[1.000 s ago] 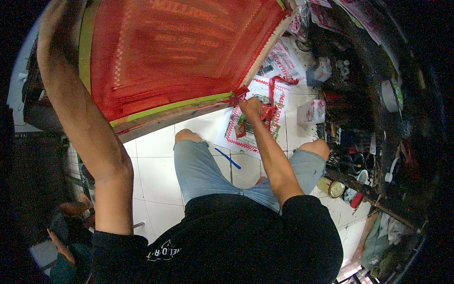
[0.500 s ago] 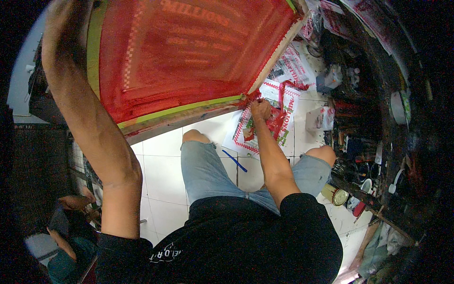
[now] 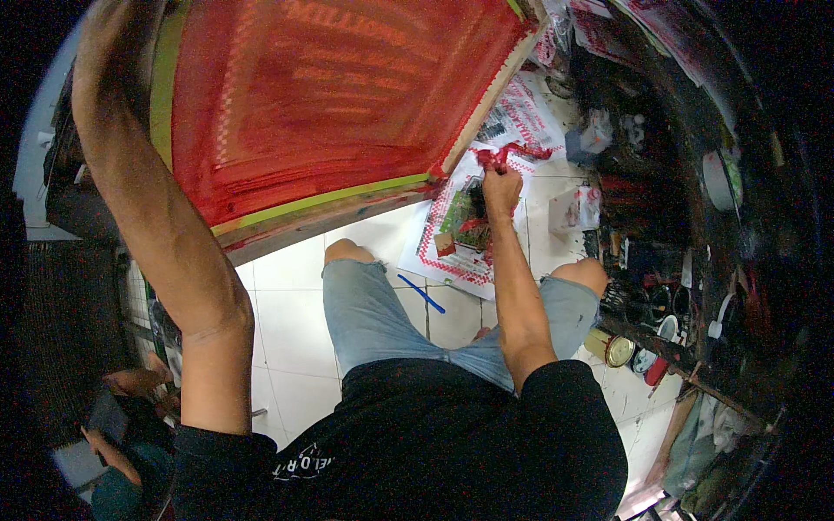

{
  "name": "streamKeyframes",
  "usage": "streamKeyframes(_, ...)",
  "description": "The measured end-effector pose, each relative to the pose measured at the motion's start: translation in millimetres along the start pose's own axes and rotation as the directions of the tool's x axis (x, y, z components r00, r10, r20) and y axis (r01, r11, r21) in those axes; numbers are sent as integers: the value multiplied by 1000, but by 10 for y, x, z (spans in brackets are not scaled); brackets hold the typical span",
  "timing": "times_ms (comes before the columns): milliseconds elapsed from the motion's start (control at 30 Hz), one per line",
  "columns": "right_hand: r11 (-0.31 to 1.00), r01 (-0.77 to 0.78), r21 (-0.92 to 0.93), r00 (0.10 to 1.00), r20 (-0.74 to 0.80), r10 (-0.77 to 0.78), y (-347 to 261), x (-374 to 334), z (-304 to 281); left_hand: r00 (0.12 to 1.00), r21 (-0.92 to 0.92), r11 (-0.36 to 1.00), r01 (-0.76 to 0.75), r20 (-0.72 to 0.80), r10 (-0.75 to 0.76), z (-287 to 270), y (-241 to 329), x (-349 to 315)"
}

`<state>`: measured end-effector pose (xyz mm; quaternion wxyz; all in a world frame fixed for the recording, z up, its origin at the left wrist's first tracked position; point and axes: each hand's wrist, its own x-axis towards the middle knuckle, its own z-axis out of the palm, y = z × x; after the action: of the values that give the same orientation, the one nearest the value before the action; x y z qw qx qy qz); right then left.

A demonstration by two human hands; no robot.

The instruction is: The person sits on the floor and cleans a red printing screen with a black cloth. They wipe the surface and edges of the screen, then remove and discard red tape from the frame. The person continues to wipe the screen surface with the cloth.

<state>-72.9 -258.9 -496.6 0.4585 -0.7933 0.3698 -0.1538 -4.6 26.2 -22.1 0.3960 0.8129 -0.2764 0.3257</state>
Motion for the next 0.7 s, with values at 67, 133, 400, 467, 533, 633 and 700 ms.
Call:
streamKeyframes(67,1000,14,-21,994,109,-11,33,79,-193,1000,2,1000,4,1,-4,6,-11,1)
streamKeyframes(133,988,123,-88,979,177,-106,96,129,-362,1000,-7,1000,6,1,-6,26,-6,6)
streamKeyframes(400,445,650,-616,715,694,-84,-332,-160,-540,1000,26,1000,5,3,-5,29,4,35)
streamKeyframes(467,304,727,-616,668,737,-104,-404,-215,-528,1000,34,999,4,1,-4,27,26,13)
streamKeyframes(533,156,780,-606,623,777,-91,-415,-249,-501,1000,31,999,7,3,-7,31,15,25)
streamKeyframes(633,0,815,-580,577,809,-111,-222,-229,-515,1000,18,1000,-4,8,3,91,13,43)
streamKeyframes(700,-98,821,-563,562,826,-37,-557,-388,-497,1000,62,998,-7,1,7,-26,73,26)
